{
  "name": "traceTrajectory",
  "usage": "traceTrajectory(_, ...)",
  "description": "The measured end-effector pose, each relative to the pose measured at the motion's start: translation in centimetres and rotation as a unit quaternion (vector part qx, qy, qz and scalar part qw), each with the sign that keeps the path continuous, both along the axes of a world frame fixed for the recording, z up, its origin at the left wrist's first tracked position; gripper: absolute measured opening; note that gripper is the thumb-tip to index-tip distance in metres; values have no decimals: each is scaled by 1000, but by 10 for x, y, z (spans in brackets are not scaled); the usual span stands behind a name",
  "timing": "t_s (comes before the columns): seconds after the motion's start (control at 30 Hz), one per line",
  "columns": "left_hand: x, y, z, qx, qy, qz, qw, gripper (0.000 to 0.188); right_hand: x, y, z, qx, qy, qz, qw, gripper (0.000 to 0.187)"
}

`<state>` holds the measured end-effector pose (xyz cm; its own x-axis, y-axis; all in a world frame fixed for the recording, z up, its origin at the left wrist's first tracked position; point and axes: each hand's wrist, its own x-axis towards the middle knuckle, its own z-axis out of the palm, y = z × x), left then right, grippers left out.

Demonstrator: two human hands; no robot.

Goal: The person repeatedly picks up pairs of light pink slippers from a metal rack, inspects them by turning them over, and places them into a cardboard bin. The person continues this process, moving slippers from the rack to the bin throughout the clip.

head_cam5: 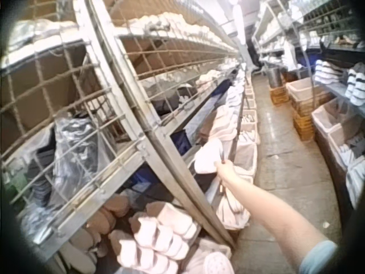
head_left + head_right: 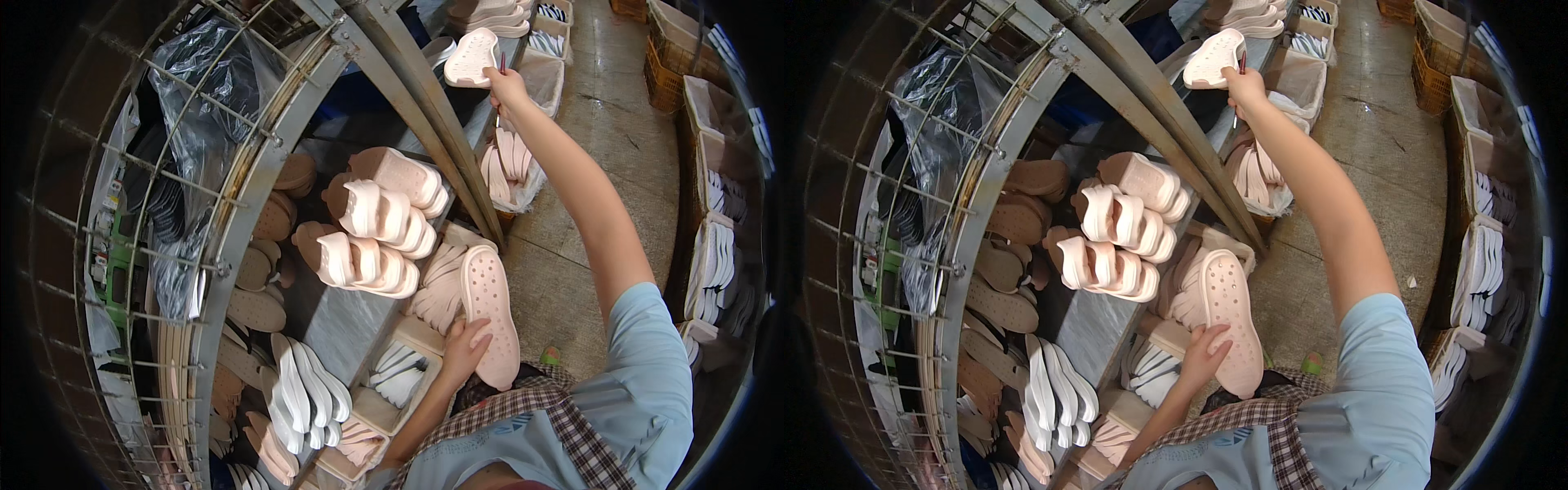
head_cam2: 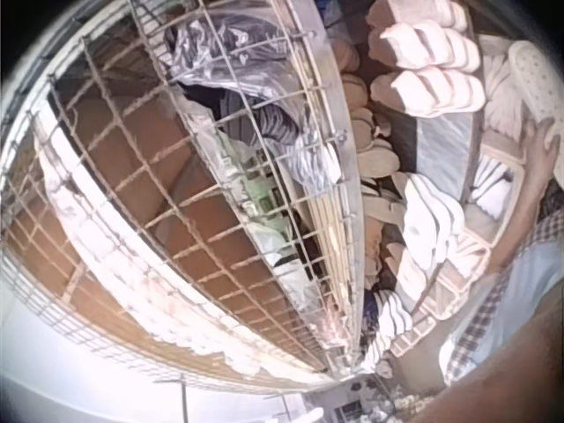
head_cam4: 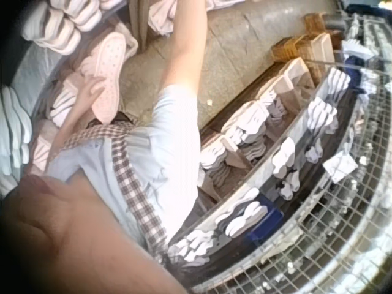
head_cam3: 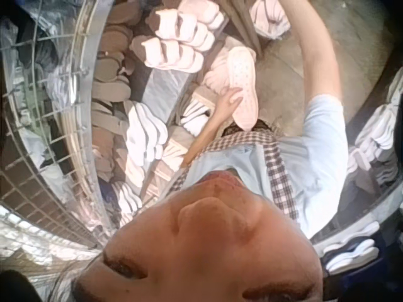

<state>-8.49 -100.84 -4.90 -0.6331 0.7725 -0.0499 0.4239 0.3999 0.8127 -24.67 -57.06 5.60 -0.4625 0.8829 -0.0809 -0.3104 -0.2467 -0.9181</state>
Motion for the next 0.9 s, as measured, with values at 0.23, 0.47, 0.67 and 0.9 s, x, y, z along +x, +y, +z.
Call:
traceTrajectory(0.23,-13,-14,-4,2,-52,11,999,29,-22,3,-12,50,-44,62,996,45)
traceTrajectory(0.47,-16,0,-2,87,-5,52,995,28,115,-57,-70,53,67,26,996,27)
traceTrajectory(0.67,-7,46,36,187,-171,164,953,37,315,-199,-128,132,-125,256,949,28)
traceTrajectory(0.9,21,75,77,354,-516,140,768,35,429,-251,-128,292,-222,287,885,20)
